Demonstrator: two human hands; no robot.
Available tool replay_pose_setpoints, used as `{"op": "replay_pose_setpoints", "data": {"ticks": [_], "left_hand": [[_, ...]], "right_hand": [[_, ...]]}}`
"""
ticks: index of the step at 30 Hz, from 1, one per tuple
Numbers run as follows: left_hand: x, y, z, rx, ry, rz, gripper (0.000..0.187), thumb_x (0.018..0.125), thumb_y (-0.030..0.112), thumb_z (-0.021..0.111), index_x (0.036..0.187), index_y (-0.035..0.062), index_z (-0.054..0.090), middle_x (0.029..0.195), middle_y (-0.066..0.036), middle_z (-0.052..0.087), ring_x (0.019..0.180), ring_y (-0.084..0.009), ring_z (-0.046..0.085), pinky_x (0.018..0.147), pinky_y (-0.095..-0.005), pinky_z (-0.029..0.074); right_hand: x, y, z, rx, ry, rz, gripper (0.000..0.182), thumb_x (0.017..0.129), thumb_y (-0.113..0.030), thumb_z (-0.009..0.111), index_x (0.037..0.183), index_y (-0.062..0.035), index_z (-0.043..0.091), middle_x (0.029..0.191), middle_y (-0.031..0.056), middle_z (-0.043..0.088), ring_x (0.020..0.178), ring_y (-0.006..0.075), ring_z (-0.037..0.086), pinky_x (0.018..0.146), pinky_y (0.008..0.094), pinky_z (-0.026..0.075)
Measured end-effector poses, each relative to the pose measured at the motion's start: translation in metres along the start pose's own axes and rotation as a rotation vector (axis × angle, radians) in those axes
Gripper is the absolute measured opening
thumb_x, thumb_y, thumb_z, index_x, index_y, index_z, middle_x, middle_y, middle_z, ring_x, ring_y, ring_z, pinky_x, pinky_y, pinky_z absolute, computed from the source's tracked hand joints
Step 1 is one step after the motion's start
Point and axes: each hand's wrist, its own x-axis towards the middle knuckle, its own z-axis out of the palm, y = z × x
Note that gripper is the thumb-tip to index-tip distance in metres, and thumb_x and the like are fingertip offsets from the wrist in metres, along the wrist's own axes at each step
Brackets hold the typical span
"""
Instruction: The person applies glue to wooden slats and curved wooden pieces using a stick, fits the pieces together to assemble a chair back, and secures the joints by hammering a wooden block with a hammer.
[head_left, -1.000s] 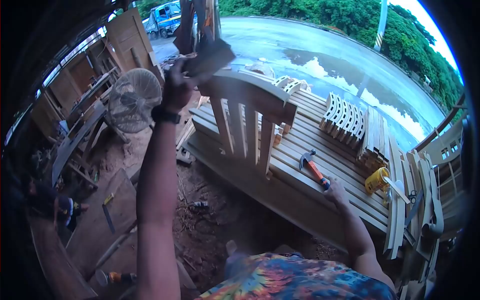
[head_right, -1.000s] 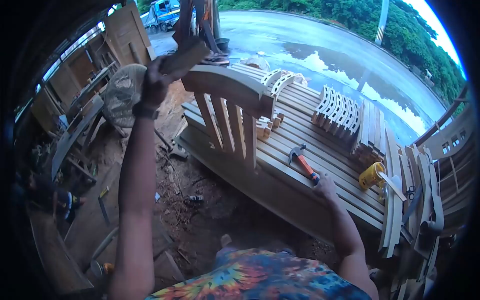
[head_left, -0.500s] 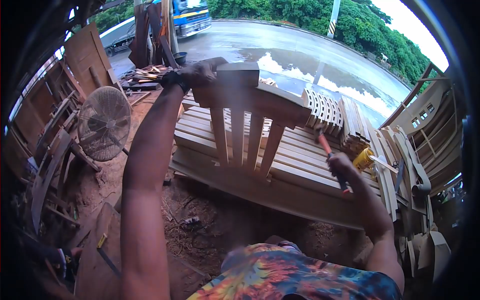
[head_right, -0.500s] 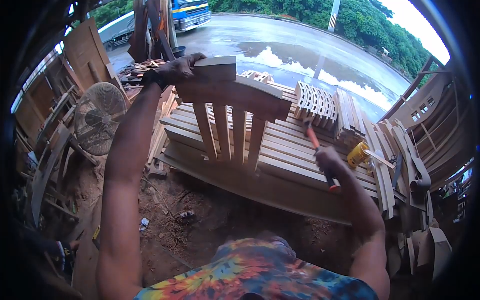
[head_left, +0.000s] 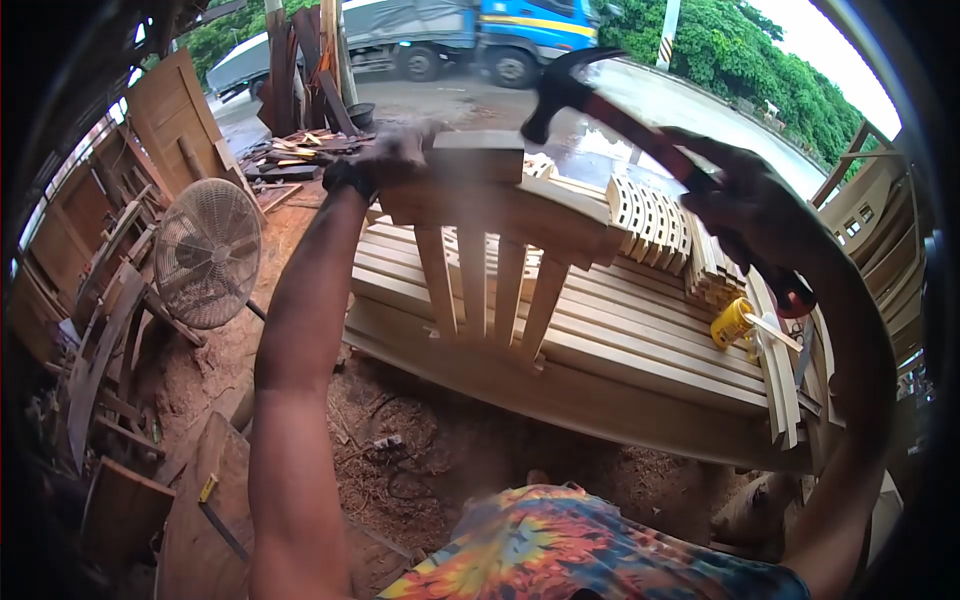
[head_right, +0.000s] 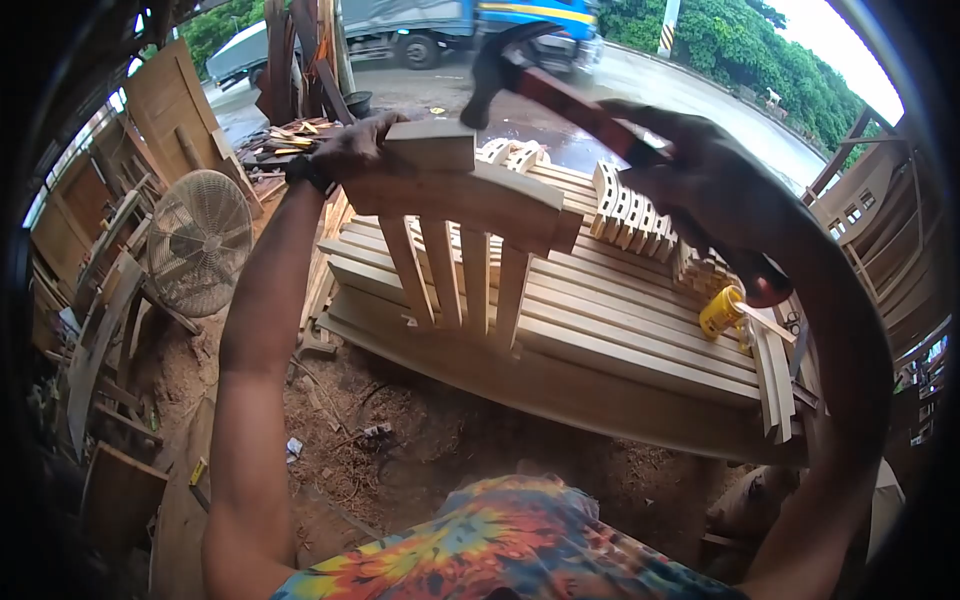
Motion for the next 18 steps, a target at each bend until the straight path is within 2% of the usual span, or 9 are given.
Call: {"op": "replay_pose_setpoints", "data": {"ticks": [3, 6, 9, 10, 11, 12, 13, 15, 18], "left_hand": [[0.004, -0.033, 0.001, 0.149, 0.043, 0.054, 0.061, 0.076, 0.006, 0.089, 0.131, 0.003, 0.063, 0.121, -0.004, 0.068, 0.114, -0.0127, 0.06, 0.102, -0.03, 0.048], [0.005, -0.025, 0.002, 0.068, 0.04, 0.047, 0.06, 0.076, 0.007, 0.089, 0.131, 0.0032, 0.065, 0.12, -0.005, 0.07, 0.113, -0.0126, 0.06, 0.102, -0.0304, 0.049], [0.007, -0.025, 0.0, 0.176, 0.077, -0.021, 0.062, 0.077, 0.007, 0.088, 0.135, 0.0035, 0.064, 0.123, -0.007, 0.071, 0.114, -0.0126, 0.061, 0.102, -0.0306, 0.049], [0.009, -0.042, 0.009, 0.349, 0.218, 0.284, 0.049, 0.088, 0.018, 0.062, 0.136, 0.0061, 0.064, 0.103, -0.02, 0.073, 0.093, -0.0311, 0.07, 0.083, -0.0389, 0.056], [0.01, -0.044, 0.01, 0.342, 0.214, 0.283, 0.049, 0.088, 0.018, 0.062, 0.136, 0.0061, 0.064, 0.103, -0.02, 0.073, 0.093, -0.0311, 0.07, 0.083, -0.0389, 0.056], [0.009, -0.041, 0.008, 0.306, 0.175, 0.235, 0.05, 0.088, 0.017, 0.062, 0.137, 0.0058, 0.063, 0.104, -0.021, 0.072, 0.094, -0.0304, 0.07, 0.084, -0.0383, 0.055], [0.008, -0.038, 0.005, 0.271, 0.139, 0.186, 0.052, 0.088, 0.016, 0.062, 0.138, 0.0055, 0.062, 0.105, -0.022, 0.072, 0.095, -0.0297, 0.07, 0.085, -0.0378, 0.055], [0.005, -0.035, 0.005, 0.238, 0.107, 0.135, 0.053, 0.087, 0.015, 0.061, 0.139, 0.0053, 0.061, 0.107, -0.023, 0.071, 0.095, -0.029, 0.07, 0.085, -0.0373, 0.055], [0.007, -0.036, 0.012, 0.215, 0.158, 0.271, 0.055, 0.087, 0.013, 0.06, 0.141, 0.0053, 0.06, 0.1, -0.021, 0.073, 0.085, -0.0262, 0.071, 0.078, -0.0369, 0.056]], "right_hand": [[0.016, -0.037, 0.004, -0.177, -0.023, 0.037, 0.062, 0.098, -0.024, 0.07, 0.155, -0.0256, 0.047, 0.076, 0.0051, 0.062, 0.05, 0.0078, 0.054, 0.044, 0.0287, 0.048], [0.051, -0.043, -0.007, -0.316, 0.125, -0.125, 0.054, 0.101, -0.017, 0.066, 0.151, -0.013, 0.05, 0.066, -0.0001, 0.056, 0.041, 0.0056, 0.048, 0.037, 0.0236, 0.039], [0.067, -0.063, -0.026, -0.293, 0.376, -0.306, 0.042, 0.106, -0.044, 0.057, 0.12, -0.005, 0.062, 0.063, -0.002, 0.054, 0.039, 0.0052, 0.045, 0.038, 0.0229, 0.039], [0.062, -0.078, -0.028, -0.031, 0.39, -0.217, 0.034, 0.102, -0.027, 0.061, 0.129, -0.0072, 0.061, 0.065, 0.0001, 0.058, 0.044, 0.0077, 0.05, 0.041, 0.0247, 0.043], [0.058, -0.094, -0.023, 0.231, 0.403, -0.123, 0.041, 0.099, -0.01, 0.065, 0.139, -0.0094, 0.061, 0.068, 0.0022, 0.062, 0.048, 0.0103, 0.054, 0.044, 0.0266, 0.047], [0.109, -0.017, -0.051, -0.275, 0.467, -0.176, 0.051, 0.104, -0.055, 0.055, 0.116, -0.0059, 0.061, 0.066, -0.0014, 0.054, 0.04, 0.0051, 0.044, 0.038, 0.0244, 0.039], [0.102, -0.016, -0.021, -0.326, 0.446, -0.195, 0.05, 0.109, -0.05, 0.046, 0.106, -0.0072, 0.071, 0.067, 0.002, 0.062, 0.049, 0.0126, 0.06, 0.051, 0.0303, 0.054], [0.079, 0.003, 0.024, -0.41, 0.18, -0.223, 0.042, 0.107, -0.045, 0.054, 0.137, -0.0189, 0.065, 0.081, 0.0056, 0.067, 0.06, 0.0127, 0.063, 0.056, 0.03, 0.055], [0.084, -0.016, 0.007, -0.639, 0.032, -0.385, 0.056, 0.099, -0.03, 0.07, 0.151, -0.0317, 0.052, 0.094, 0.0105, 0.069, 0.07, 0.013, 0.065, 0.056, 0.0323, 0.053]]}}
